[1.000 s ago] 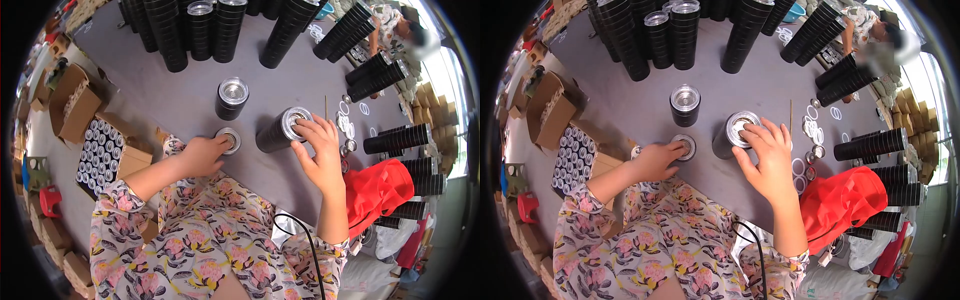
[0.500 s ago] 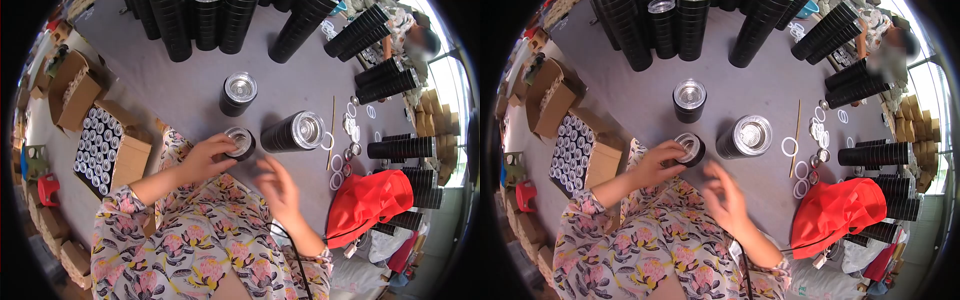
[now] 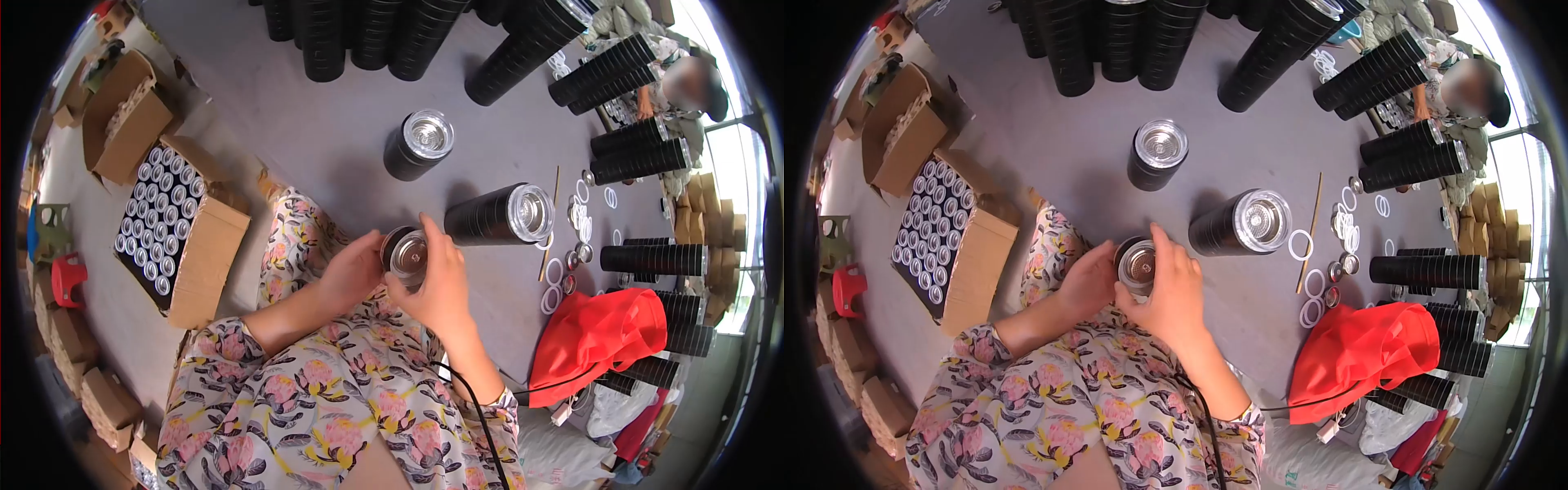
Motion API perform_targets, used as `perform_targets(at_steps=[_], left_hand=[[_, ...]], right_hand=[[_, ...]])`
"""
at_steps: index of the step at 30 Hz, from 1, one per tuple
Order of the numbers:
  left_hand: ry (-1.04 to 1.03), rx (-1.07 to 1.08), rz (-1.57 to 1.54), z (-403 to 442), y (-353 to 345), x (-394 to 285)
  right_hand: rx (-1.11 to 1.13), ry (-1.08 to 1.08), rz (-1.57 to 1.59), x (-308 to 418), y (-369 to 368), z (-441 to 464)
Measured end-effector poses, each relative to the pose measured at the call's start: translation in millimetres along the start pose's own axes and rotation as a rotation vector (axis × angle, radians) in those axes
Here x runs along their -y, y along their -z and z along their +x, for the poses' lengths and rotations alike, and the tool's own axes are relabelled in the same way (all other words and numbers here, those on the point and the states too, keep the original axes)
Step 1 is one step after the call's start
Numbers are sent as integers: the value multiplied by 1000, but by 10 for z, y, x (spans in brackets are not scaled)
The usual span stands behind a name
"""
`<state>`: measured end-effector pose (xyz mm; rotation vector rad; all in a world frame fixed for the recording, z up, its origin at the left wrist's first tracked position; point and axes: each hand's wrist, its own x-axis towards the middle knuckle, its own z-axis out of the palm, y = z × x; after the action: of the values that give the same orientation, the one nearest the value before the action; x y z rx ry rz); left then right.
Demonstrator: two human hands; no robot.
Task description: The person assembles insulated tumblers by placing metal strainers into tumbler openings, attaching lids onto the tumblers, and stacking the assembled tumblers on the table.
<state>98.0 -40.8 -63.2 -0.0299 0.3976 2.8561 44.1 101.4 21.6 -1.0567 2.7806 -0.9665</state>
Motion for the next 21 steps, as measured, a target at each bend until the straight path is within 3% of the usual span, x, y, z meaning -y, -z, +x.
perform_targets(at_steps=[4, 7, 10, 13, 16, 19, 21], left_hand=[[47, 2, -140, 27, 128, 148], [71, -16, -184, 46, 128, 157], [50, 21, -97, 41, 0, 85], [90, -82, -62, 3, -72, 53], [147, 136, 87, 15, -10, -20], [123, -30, 617, -95, -381, -107], [-275, -87, 1203, -121, -527, -113]], right_hand=[[62, 7, -68, 116, 93, 35], [57, -105, 11, 47, 110, 3], [22, -49, 112, -42, 36, -55], [-8, -111, 437, -326, -233, -154], [-2, -454, 1053, -183, -194, -147], [-37, -686, 1312, -106, -209, -165], [30, -806, 1546, -148, -174, -194]])
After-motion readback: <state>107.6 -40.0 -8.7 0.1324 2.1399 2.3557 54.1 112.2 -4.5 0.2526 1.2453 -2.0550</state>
